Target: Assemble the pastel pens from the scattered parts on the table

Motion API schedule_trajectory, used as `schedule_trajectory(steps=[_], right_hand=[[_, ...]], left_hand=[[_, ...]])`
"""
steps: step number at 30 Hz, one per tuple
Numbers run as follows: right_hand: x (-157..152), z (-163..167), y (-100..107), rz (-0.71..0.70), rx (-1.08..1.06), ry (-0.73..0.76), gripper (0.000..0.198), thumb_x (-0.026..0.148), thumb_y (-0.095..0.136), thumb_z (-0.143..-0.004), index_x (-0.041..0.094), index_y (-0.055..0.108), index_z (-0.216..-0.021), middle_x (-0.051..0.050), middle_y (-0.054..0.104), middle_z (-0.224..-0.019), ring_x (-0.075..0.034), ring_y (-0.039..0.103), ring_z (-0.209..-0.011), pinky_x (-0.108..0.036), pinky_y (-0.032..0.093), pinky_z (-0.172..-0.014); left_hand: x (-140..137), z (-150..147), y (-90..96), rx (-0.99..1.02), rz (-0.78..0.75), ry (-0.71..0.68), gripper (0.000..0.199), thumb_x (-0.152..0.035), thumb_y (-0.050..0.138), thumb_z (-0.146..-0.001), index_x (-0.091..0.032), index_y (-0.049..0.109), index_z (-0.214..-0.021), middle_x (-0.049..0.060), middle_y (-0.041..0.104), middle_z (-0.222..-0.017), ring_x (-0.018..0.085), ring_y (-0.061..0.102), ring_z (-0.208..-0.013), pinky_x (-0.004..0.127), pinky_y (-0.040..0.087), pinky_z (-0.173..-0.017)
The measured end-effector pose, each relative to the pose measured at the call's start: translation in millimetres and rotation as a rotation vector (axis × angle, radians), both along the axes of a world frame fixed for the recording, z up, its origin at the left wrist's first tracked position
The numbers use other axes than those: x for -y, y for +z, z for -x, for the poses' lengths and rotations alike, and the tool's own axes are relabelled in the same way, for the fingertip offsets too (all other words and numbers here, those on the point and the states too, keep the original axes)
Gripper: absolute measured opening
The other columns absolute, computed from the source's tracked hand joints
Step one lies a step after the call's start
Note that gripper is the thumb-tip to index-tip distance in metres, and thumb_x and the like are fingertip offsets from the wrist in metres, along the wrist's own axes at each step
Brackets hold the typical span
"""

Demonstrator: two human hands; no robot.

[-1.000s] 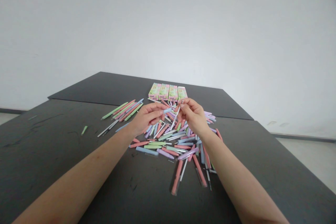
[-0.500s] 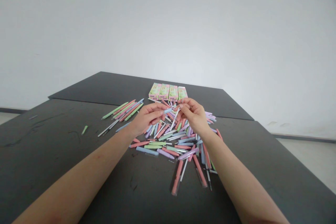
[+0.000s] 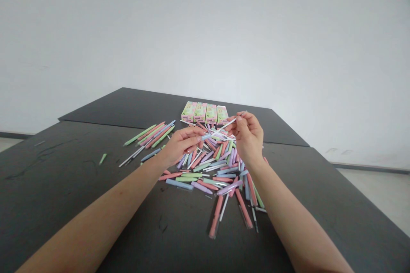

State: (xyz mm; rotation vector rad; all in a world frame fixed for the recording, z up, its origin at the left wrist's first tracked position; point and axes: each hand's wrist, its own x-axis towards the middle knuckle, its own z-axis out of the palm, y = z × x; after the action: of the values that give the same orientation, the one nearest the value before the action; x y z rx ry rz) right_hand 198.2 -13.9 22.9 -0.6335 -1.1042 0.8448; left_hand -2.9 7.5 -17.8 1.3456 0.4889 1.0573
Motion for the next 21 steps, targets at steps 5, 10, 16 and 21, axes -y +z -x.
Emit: schedule_trajectory(steps=[5,10,16,21], right_hand=[[0,4,-4,0.027,-0.008,0.012,0.019,0.033,0.063,-0.084,0.021,0.051,-0.093,-0.002,0.069,-0.085,-0.010,0.065,-0.060,-0.023,0.050,-0.053],[-1,10,-11,0.060,0.002,0.041,0.018,0.034,0.064,-0.084,0.021,0.053,-0.091,-0.001,0.068,-0.083,-0.011,0.066,-0.061,-0.022,0.050,-0.052],[2,6,-1,0.023,-0.021,-0.004,0.017,0.031,0.064,-0.083,0.021,0.053,-0.090,-0.002,0.068,-0.083,-0.011,0.065,-0.062,-0.022,0.049,-0.053],[5,0,7,0.011,-0.005,-0.066,0.013,0.030,0.060,-0.085,0.021,0.052,-0.089,-0.002,0.068,-0.084,-0.010,0.063,-0.062,-0.023,0.049,-0.054]], left_hand=[[1,-2,1.9,-0.016,-0.024,0.015,0.021,-0.027,0.067,-0.080,-0.015,0.066,-0.097,0.001,0.063,-0.069,0.002,0.034,-0.042,0.017,0.019,-0.040],[2,-3,3.8,-0.022,-0.027,0.021,0.022,-0.027,0.068,-0.081,-0.015,0.066,-0.099,0.002,0.065,-0.071,0.002,0.035,-0.042,0.017,0.021,-0.040],[0,-1,0.6,-0.008,0.001,0.020,0.021,-0.027,0.066,-0.082,-0.016,0.066,-0.100,0.001,0.064,-0.069,0.002,0.035,-0.040,0.017,0.019,-0.038],[0,0,-0.8,0.002,-0.001,0.003,0.019,-0.025,0.065,-0.084,-0.016,0.065,-0.101,0.002,0.065,-0.073,0.001,0.036,-0.041,0.016,0.019,-0.039]])
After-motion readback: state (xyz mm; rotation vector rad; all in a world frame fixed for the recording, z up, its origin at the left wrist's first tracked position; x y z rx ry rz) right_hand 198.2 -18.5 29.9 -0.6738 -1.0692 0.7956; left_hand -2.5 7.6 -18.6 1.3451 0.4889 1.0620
